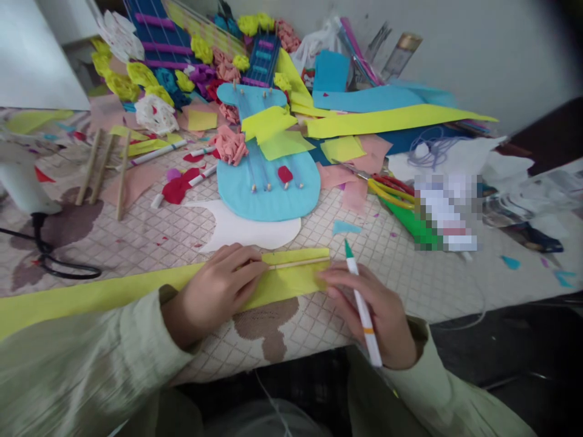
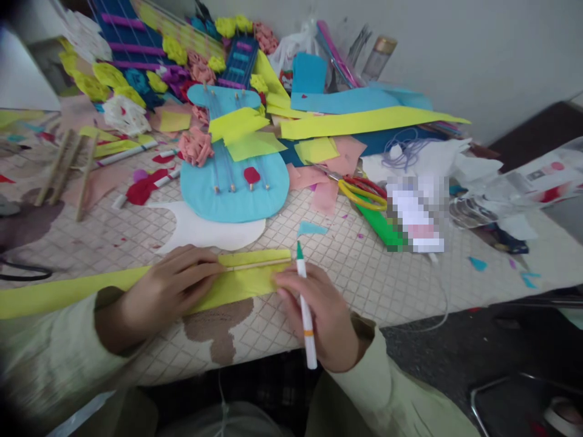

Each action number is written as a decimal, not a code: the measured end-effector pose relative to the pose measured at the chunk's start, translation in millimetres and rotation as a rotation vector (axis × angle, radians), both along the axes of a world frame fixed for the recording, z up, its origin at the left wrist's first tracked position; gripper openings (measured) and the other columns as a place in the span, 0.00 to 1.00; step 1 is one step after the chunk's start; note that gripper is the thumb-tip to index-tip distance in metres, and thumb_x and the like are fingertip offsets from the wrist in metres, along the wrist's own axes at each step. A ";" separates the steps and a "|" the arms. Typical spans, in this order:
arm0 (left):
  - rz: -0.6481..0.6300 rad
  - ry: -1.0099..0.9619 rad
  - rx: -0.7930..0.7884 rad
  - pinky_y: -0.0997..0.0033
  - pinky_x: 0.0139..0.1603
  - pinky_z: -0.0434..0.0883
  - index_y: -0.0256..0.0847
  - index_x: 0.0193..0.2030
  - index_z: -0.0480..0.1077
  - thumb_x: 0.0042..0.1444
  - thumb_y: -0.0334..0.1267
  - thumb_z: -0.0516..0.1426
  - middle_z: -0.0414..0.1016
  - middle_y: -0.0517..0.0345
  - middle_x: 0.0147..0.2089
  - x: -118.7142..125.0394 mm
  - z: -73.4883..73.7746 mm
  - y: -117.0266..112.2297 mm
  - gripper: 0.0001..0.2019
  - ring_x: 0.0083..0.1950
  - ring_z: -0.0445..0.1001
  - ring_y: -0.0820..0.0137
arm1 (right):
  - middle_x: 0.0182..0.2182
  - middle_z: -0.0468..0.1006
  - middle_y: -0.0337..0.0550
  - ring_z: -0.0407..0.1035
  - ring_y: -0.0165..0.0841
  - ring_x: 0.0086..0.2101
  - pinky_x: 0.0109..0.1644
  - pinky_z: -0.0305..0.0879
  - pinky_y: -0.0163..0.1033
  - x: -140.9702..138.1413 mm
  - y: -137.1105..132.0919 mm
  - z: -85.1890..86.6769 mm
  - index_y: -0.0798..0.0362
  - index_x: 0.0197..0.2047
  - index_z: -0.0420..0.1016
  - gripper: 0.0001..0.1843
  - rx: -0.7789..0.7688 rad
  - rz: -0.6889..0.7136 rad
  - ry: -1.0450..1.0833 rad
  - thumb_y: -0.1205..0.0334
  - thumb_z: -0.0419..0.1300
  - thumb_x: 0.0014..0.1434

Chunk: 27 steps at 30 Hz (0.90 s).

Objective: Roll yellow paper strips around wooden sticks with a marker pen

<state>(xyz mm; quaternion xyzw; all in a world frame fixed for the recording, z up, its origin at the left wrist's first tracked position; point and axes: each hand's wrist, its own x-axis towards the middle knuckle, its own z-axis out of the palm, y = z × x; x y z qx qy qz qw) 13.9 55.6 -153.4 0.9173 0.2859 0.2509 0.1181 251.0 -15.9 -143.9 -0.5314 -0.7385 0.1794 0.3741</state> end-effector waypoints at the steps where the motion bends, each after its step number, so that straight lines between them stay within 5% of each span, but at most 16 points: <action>1: -0.003 0.001 -0.002 0.62 0.42 0.69 0.38 0.40 0.67 0.57 0.28 0.51 0.69 0.53 0.40 -0.2 0.2 0.1 0.06 0.41 0.67 0.68 | 0.38 0.75 0.44 0.69 0.34 0.41 0.45 0.68 0.41 2.7 1.8 1.1 0.51 0.42 0.70 0.12 -0.003 -0.063 -0.001 0.72 0.56 0.54; 6: -0.012 0.010 -0.014 0.63 0.42 0.69 0.38 0.41 0.68 0.57 0.28 0.51 0.69 0.53 0.40 -0.6 1.5 1.1 0.08 0.41 0.67 0.68 | 0.34 0.76 0.40 0.71 0.32 0.35 0.39 0.68 0.38 12.9 17.8 4.6 0.50 0.38 0.72 0.07 -0.043 -0.232 -0.025 0.68 0.56 0.55; 27: -0.010 -0.006 -0.031 0.64 0.42 0.70 0.37 0.41 0.69 0.57 0.28 0.50 0.70 0.52 0.39 -0.8 4.9 -1.9 0.09 0.41 0.68 0.68 | 0.33 0.76 0.40 0.71 0.31 0.33 0.37 0.69 0.38 13.1 20.9 -2.7 0.50 0.36 0.73 0.06 -0.113 -0.185 -0.024 0.68 0.58 0.53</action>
